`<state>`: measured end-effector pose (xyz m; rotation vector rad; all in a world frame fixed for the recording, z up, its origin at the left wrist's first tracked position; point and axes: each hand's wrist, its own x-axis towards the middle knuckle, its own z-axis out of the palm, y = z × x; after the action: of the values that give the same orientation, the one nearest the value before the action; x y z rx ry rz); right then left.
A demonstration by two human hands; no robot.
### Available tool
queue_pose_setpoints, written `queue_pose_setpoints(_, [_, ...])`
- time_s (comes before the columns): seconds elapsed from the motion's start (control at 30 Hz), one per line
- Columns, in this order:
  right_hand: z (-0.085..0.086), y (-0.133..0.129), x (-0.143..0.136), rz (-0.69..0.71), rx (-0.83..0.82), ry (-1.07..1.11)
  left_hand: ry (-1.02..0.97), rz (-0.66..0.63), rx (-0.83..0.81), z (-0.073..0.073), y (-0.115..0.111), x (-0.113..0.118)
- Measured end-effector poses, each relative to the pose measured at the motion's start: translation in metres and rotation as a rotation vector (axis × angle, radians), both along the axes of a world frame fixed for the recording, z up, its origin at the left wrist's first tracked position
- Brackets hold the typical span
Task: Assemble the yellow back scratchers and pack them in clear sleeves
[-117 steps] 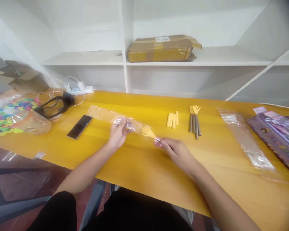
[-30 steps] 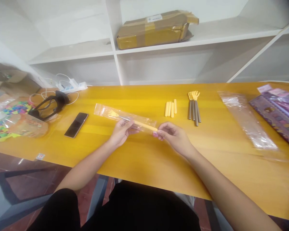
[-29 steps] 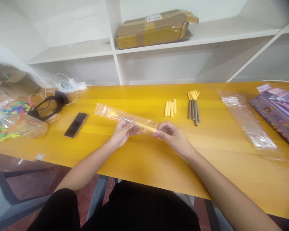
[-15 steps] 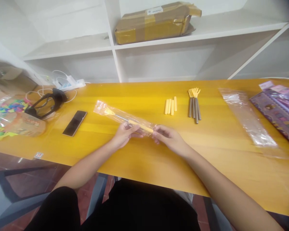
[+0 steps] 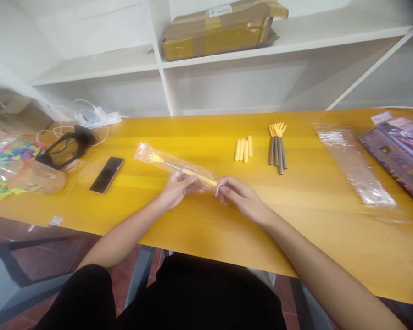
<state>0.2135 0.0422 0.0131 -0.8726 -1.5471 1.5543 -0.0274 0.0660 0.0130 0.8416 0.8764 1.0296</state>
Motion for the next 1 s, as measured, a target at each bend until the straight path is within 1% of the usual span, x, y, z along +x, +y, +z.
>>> queue_pose_setpoints(0.1, [0.002, 0.000, 0.000, 0.013, 0.034, -0.001, -0.008, 0.010, -0.009, 0.000, 0.001, -0.001])
queue_pose_setpoints(0.23, [0.000, 0.000, -0.001, -0.069, 0.036, -0.026, 0.006, -0.044, -0.018, -0.001, 0.001, -0.002])
queue_pose_setpoints(0.37, [-0.006, 0.000, -0.005, -0.120, 0.007, -0.003, 0.015, -0.107, 0.002, -0.004, 0.000, -0.002])
queue_pose_setpoints(0.5, [-0.010, 0.001, -0.009, -0.130, -0.055, 0.074, 0.029, -0.123, 0.010, -0.008, 0.000, -0.002])
queue_pose_setpoints(0.63, [-0.008, 0.001, -0.011, -0.113, -0.141, 0.112, 0.016, -0.140, 0.023, -0.009, -0.001, -0.001])
queue_pose_setpoints(0.73, [-0.006, 0.001, -0.009, -0.038, -0.169, 0.052, 0.026, -0.162, 0.040, -0.009, -0.002, 0.000])
queue_pose_setpoints(0.83, [-0.006, 0.000, -0.009, 0.010, -0.168, 0.014, 0.079, -0.145, 0.072, -0.009, -0.002, 0.001])
queue_pose_setpoints(0.9, [-0.008, 0.000, -0.011, -0.004, -0.166, 0.024, 0.117, -0.126, 0.115, -0.009, -0.002, 0.001])
queue_pose_setpoints(0.93, [-0.010, 0.000, -0.012, -0.017, -0.165, 0.033, 0.135, -0.136, 0.137, -0.008, -0.003, 0.002])
queue_pose_setpoints(1.0, [-0.012, -0.001, -0.015, -0.045, -0.147, 0.044, 0.168, -0.206, 0.174, -0.007, -0.004, 0.003])
